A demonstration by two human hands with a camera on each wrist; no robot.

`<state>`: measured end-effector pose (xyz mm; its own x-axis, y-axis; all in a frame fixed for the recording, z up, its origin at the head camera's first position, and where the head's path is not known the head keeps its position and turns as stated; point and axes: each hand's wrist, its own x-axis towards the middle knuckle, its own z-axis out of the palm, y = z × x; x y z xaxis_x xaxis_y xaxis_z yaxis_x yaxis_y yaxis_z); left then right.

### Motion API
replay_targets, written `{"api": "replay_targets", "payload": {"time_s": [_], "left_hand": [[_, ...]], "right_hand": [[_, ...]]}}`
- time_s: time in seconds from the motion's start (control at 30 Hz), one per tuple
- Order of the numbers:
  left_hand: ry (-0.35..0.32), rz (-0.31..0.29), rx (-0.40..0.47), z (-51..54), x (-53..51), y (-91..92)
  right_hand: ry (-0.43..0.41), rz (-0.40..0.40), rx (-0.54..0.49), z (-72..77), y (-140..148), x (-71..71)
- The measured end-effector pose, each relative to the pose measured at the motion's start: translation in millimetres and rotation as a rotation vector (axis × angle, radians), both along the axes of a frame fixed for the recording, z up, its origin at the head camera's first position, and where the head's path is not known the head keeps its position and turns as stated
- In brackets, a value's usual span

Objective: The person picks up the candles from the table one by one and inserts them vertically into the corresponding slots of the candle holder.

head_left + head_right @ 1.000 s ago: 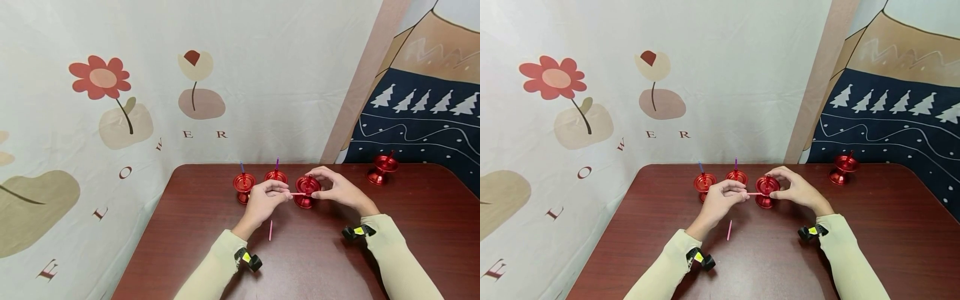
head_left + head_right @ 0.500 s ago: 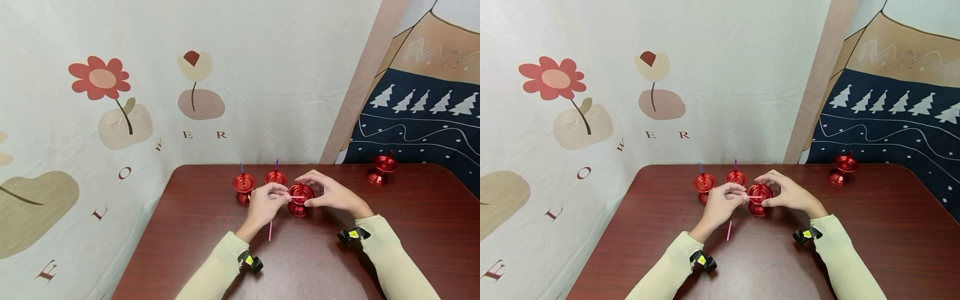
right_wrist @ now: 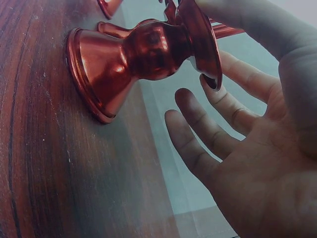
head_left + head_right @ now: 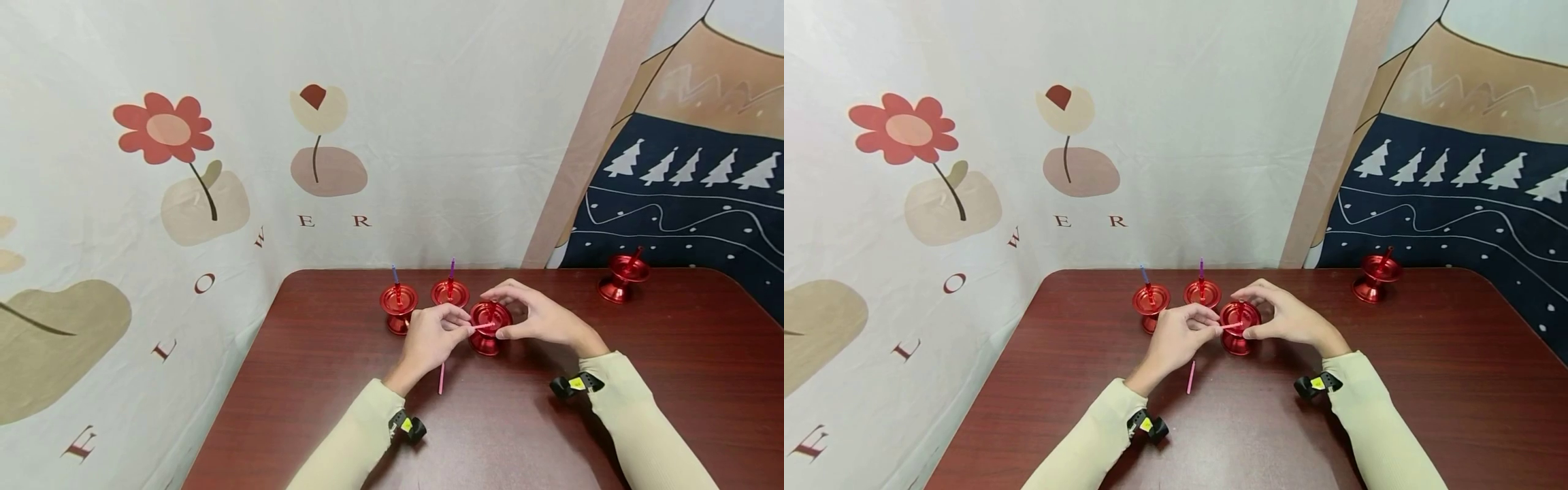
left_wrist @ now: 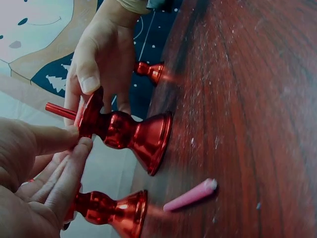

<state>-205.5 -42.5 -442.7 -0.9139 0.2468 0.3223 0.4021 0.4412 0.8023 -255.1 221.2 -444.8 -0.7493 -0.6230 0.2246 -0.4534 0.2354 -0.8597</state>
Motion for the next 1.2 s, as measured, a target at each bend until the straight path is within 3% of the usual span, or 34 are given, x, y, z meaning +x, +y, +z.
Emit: {"api": "replay_targets", "payload": {"time_s": [0.23,0.47,0.63,0.8,0.97,1.1,1.2], "left_hand": [[0.046,-0.058,-0.1,0.5,-0.4,-2.1],[0.108,-0.1,-0.098,0.8,-3.5,-4.9],[0.138,-0.1,-0.02,4.7,-3.1,-4.5],[0.134,-0.119,0.127,11.0,-0.7,-1.7],[0.145,-0.133,0.263,17.1,2.8,1.0],[0.156,-0.123,0.307,19.3,5.3,2.7],[0.162,-0.117,0.311,19.4,6.5,4.1]], "right_hand": [[0.01,0.0,0.005,-0.2,0,0.2],[0.012,0.015,-0.001,-0.7,0,-1.0],[-0.004,0.039,-0.001,-1.7,-1,-1.5],[-0.007,0.08,-0.002,0.7,-4,0.2],[0.071,0.099,0.03,4.9,-9,3.1],[0.112,0.098,0.071,8.9,-13,6.6],[0.091,0.1,0.091,11.6,-17,9.6]]}}
